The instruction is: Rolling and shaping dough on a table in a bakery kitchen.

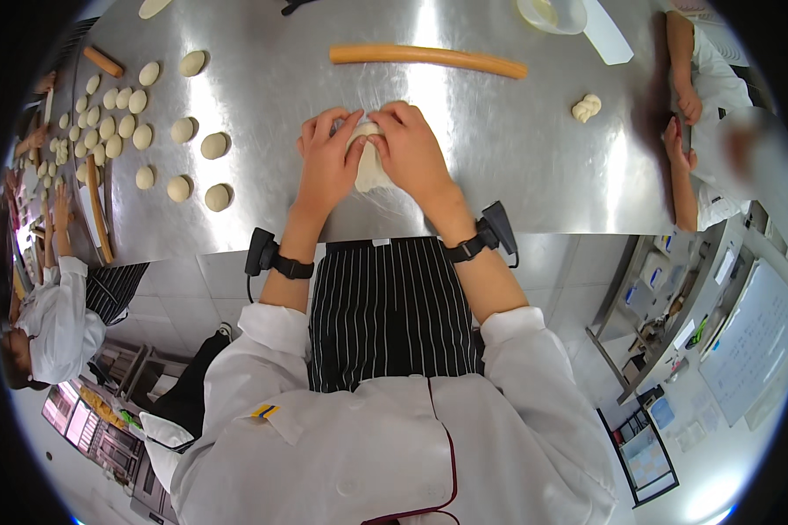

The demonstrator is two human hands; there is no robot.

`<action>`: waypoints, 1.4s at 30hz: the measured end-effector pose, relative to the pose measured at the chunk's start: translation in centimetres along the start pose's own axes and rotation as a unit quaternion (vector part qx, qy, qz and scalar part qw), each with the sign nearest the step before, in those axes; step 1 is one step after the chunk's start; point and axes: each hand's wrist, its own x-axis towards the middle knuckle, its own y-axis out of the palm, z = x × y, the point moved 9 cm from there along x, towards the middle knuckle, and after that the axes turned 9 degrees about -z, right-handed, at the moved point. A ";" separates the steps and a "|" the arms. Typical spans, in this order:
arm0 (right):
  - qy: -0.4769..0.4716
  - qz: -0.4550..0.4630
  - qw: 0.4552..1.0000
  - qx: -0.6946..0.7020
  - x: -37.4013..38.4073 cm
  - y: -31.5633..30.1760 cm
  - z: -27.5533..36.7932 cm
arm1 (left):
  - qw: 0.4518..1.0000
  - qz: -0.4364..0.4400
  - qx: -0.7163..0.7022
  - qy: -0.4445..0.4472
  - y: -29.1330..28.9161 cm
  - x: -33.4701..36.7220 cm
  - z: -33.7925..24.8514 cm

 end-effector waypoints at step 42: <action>-0.081 -0.034 0.996 0.003 -4.1 -1.6 1.5 | 0.988 -0.090 -0.072 0.100 -0.8 -4.4 -1.7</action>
